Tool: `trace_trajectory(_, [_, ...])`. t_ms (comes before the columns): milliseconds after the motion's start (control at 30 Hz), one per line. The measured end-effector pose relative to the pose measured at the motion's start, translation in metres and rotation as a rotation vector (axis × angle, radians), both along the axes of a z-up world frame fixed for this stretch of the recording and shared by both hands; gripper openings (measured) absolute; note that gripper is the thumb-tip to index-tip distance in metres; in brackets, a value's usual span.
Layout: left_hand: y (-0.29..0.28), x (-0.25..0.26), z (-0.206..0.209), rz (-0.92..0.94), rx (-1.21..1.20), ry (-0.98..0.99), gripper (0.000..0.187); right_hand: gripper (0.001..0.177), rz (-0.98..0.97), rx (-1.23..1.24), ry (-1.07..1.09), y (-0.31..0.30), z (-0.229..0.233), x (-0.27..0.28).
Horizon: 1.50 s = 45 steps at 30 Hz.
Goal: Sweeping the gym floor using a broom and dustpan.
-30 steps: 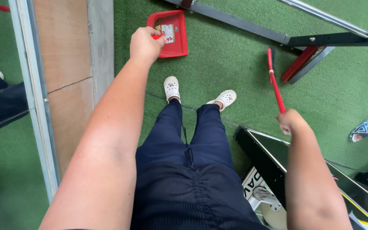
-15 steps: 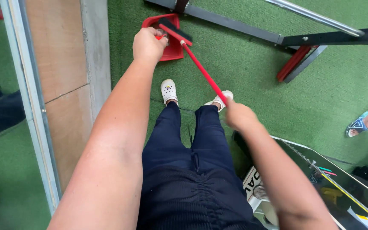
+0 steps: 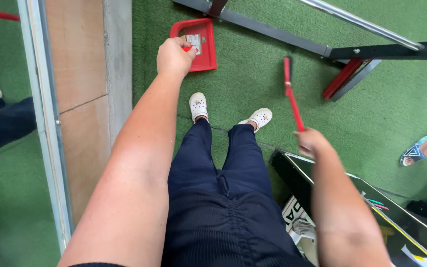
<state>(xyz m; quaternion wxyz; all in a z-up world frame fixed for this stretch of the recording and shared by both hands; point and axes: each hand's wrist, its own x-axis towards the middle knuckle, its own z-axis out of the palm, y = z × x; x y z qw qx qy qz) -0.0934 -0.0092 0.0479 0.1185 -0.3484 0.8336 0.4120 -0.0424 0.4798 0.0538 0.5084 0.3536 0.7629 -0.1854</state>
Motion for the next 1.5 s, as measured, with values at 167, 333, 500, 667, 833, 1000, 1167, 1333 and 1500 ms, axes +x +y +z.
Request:
trace_trajectory(167, [0.009, 0.003, 0.001, 0.034, -0.032, -0.019, 0.024, 0.043, 0.411, -0.191, -0.018, -0.157, 0.014, 0.028])
trace_trajectory(333, [0.009, 0.014, 0.002, 0.026, -0.056, -0.025, 0.025, 0.051, 0.38, -0.493, 0.211, -0.089, -0.005, 0.049])
trace_trajectory(500, [-0.007, 0.049, 0.002, 0.074, 0.061, -0.046, 0.029, 0.059, 0.12, -0.452, 0.0, -0.052, 0.103, 0.029])
trace_trajectory(667, [0.0, 0.092, 0.009, 0.114, 0.254, 0.009, 0.031, 0.059, 0.039, -0.21, -0.002, 0.052, 0.115, 0.022])
trace_trajectory(833, [0.048, 0.137, 0.024, 0.185, 0.28, 0.034, 0.033, 0.037, -0.037, -0.128, -0.014, 0.198, 0.085, 0.015])
trace_trajectory(1000, [0.1, 0.165, 0.028, 0.331, 0.27, 0.065, 0.034, 0.016, -0.23, -0.132, -0.052, 0.303, 0.021, 0.012])
trace_trajectory(1167, [0.156, 0.186, 0.002, 0.384, 0.289, 0.046, 0.035, 0.023, -0.263, -0.179, 0.003, 0.278, -0.035, 0.04])
trace_trajectory(1333, [0.22, 0.188, 0.009, 0.269, 0.168, -0.057, 0.035, 0.018, 0.216, -0.295, -0.009, 0.159, -0.018, 0.089])
trace_trajectory(1500, [0.242, 0.185, 0.003, 0.172, 0.046, -0.106, 0.036, 0.045, 0.379, -0.409, -0.076, 0.12, 0.052, 0.075])
